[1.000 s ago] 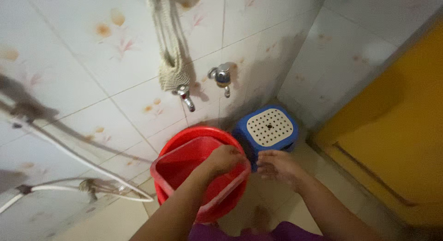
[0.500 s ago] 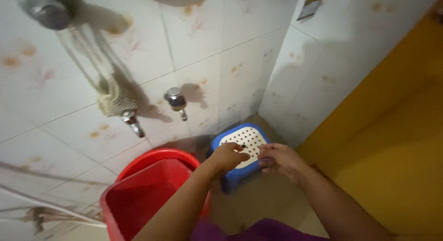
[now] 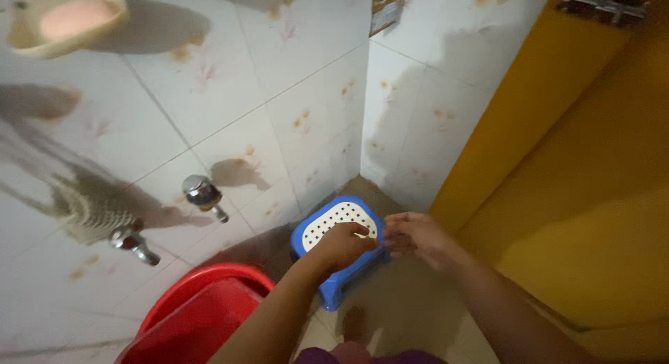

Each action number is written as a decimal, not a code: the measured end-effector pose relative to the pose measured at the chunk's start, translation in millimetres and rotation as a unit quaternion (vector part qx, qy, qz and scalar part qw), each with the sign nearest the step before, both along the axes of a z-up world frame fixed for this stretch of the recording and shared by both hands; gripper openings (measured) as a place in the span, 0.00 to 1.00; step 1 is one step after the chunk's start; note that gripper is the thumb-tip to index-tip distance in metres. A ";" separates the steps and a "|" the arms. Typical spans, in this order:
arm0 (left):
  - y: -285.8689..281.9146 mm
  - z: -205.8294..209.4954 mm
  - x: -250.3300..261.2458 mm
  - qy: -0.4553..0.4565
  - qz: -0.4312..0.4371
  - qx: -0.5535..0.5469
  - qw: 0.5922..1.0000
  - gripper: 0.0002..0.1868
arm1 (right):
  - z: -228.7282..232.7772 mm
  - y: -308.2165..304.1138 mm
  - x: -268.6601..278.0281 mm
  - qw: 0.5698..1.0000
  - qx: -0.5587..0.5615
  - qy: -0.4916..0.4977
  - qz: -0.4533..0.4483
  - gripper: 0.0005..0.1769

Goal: The person removes various toiletry bottles and a pink soap dish from a bathroom shelf and places them onto the top of a toilet tank one by one.

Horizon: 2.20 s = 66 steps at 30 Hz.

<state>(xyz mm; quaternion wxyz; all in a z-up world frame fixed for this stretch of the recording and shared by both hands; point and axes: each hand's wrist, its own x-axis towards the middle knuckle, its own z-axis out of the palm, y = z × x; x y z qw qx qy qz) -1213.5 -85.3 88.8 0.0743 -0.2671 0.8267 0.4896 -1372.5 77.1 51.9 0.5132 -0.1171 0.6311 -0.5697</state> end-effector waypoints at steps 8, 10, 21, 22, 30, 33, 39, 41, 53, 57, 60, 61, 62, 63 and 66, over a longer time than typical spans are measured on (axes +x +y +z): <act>-3.0 42.0 -57.8 -0.001 -0.003 0.076 0.997 0.26 | 30.5 -27.4 -49.4 0.997 0.066 0.026 -0.026 0.17; -14.1 55.6 -71.1 0.007 0.007 0.110 0.994 0.26 | 44.4 -43.0 -68.7 0.998 0.054 0.040 -0.023 0.17; -108.1 91.8 -168.6 0.074 0.007 0.084 0.994 0.30 | 149.9 -149.7 -138.3 0.991 -0.025 0.129 -0.032 0.24; -113.7 93.0 -174.1 0.076 0.023 0.099 0.992 0.30 | 154.3 -154.5 -141.0 0.991 -0.029 0.124 -0.045 0.24; -158.0 153.8 -208.3 0.183 0.052 0.067 0.979 0.24 | 205.3 -199.0 -185.2 0.976 -0.102 0.187 -0.041 0.22; -169.7 178.7 -221.8 0.233 0.055 0.061 0.969 0.22 | 230.4 -217.3 -204.1 0.973 -0.138 0.185 -0.029 0.22; -189.7 219.6 -256.3 0.351 0.030 0.038 0.935 0.18 | 266.5 -244.0 -245.7 0.951 -0.218 0.218 0.005 0.19; -196.8 236.5 -268.1 0.343 0.051 -0.003 0.938 0.18 | 277.1 -254.2 -260.2 0.948 -0.227 0.223 -0.004 0.18; -245.6 329.6 -308.9 0.570 0.101 -0.140 0.803 0.14 | 349.5 -305.0 -304.4 0.888 -0.344 0.305 -0.001 0.08; -265.9 350.7 -310.9 0.586 0.188 -0.198 0.763 0.14 | 358.9 -319.0 -308.6 0.866 -0.386 0.310 -0.067 0.06; -279.1 356.5 -319.2 0.568 0.236 -0.230 0.754 0.19 | 367.4 -334.4 -313.4 0.854 -0.414 0.307 -0.080 0.07; -284.7 356.6 -324.4 0.563 0.248 -0.247 0.749 0.21 | 369.7 -339.5 -315.5 0.851 -0.401 0.331 -0.077 0.08; -290.1 355.3 -330.6 0.557 0.260 -0.264 0.743 0.23 | 371.7 -345.6 -317.2 0.847 -0.388 0.356 -0.074 0.10; -295.8 352.6 -337.1 0.552 0.271 -0.281 0.737 0.25 | 373.4 -351.6 -319.6 0.842 -0.375 0.381 -0.071 0.11; -313.8 341.5 -357.1 0.499 0.295 -0.328 0.746 0.32 | 373.3 -376.8 -325.9 0.860 -0.315 0.400 -0.042 0.15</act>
